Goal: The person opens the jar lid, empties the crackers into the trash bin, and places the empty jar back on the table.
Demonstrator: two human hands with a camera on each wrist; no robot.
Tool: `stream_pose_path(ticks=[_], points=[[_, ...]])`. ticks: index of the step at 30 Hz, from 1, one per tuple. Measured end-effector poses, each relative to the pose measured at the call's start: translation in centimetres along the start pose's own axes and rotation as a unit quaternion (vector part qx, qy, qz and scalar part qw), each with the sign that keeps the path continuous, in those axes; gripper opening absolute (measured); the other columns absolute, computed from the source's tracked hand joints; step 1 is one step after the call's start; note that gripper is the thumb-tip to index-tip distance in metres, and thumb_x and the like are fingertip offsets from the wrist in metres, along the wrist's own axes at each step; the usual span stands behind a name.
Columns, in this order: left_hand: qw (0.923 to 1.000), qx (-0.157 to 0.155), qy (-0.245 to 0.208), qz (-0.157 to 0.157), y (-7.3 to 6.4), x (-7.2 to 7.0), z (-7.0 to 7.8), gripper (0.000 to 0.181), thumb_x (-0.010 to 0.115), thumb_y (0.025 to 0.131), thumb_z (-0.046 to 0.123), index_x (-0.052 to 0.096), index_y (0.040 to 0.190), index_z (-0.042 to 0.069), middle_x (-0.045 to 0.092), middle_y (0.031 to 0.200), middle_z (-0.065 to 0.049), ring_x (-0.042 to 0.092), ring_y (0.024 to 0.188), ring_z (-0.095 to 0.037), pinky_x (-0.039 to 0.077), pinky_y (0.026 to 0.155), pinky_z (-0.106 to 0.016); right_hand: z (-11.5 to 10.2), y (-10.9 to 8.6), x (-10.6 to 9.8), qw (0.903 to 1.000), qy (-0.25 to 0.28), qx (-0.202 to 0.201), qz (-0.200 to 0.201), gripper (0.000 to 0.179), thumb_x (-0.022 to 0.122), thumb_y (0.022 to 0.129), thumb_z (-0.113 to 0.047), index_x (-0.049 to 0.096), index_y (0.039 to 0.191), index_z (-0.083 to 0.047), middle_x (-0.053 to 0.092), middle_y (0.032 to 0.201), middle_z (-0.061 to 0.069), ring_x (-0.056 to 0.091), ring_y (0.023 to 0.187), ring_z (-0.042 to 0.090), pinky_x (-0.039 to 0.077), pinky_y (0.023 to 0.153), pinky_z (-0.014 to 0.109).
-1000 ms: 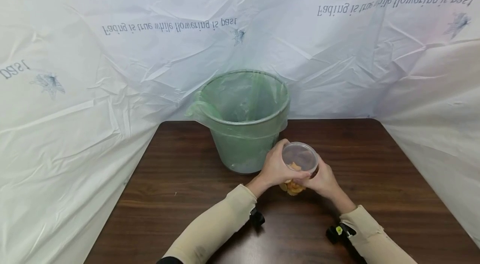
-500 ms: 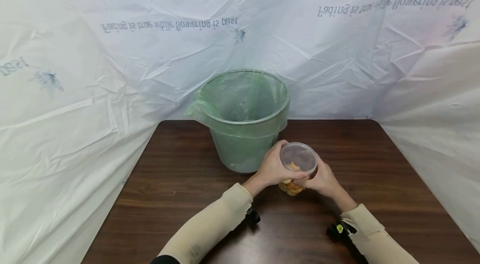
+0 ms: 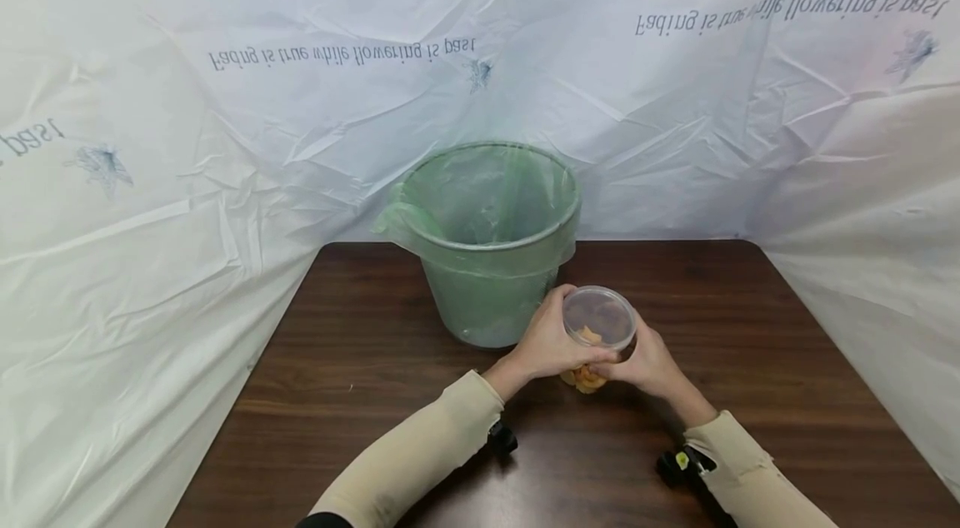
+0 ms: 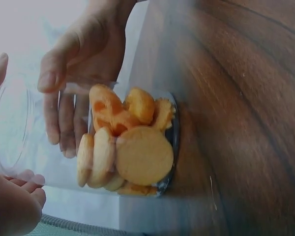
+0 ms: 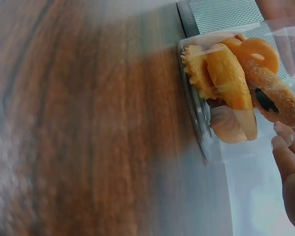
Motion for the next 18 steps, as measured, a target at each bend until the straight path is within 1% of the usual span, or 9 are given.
stream_pose_path(ticks=[3,6,10,14,18], points=[[0.9999,0.012,0.007,-0.001,0.0,-0.3,0.0,0.097,0.089,0.064,0.046,0.038,0.139,0.014,0.051,0.127,-0.001,0.057,0.113,-0.025,0.048,0.090,-0.027,-0.3,0.0,-0.1,1.0000,0.002,0.005,0.000,0.094,0.090,0.060,-0.007,0.040,0.139,0.009,0.063,0.116,0.027,0.061,0.100,0.038,0.046,0.082,0.027],[0.9994,0.024,0.024,-0.001,0.0,-0.7,0.0,0.097,0.089,0.064,0.044,0.037,0.140,0.013,0.051,0.128,-0.002,0.056,0.113,-0.020,0.047,0.093,-0.027,-0.3,0.0,-0.1,1.0000,0.009,-0.003,0.001,0.095,0.090,0.060,-0.007,0.040,0.139,0.009,0.062,0.117,0.027,0.061,0.101,0.039,0.046,0.082,0.025],[0.9982,0.027,0.052,-0.003,-0.1,-1.2,0.3,0.100,0.087,0.067,0.047,0.034,0.144,0.012,0.049,0.133,-0.005,0.053,0.115,-0.015,0.047,0.095,-0.029,-0.3,0.0,-0.1,0.9998,0.015,-0.011,-0.001,0.097,0.091,0.059,-0.006,0.040,0.140,0.008,0.062,0.119,0.028,0.060,0.102,0.040,0.046,0.083,0.024],[0.9971,0.032,0.069,-0.002,-0.2,-1.3,0.7,0.102,0.085,0.068,0.050,0.033,0.147,0.012,0.047,0.137,-0.007,0.052,0.117,-0.016,0.047,0.096,-0.032,-0.3,0.1,-0.2,0.9998,0.018,-0.009,-0.006,0.096,0.090,0.061,-0.005,0.038,0.141,0.009,0.061,0.121,0.028,0.060,0.104,0.041,0.046,0.084,0.025],[0.9953,0.029,0.092,0.007,-0.3,-1.1,1.3,0.105,0.085,0.067,0.053,0.032,0.148,0.012,0.042,0.144,-0.007,0.049,0.124,-0.019,0.046,0.100,-0.034,-0.3,0.1,-0.2,0.9999,0.009,-0.007,-0.008,0.096,0.090,0.061,-0.006,0.038,0.141,0.009,0.062,0.119,0.027,0.061,0.102,0.040,0.046,0.083,0.026]])
Point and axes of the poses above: each hand's wrist, its own y-axis towards the middle knuckle, its own x-axis out of the palm, z = x × y, the point moved 2 cm from there along y, towards the middle knuckle
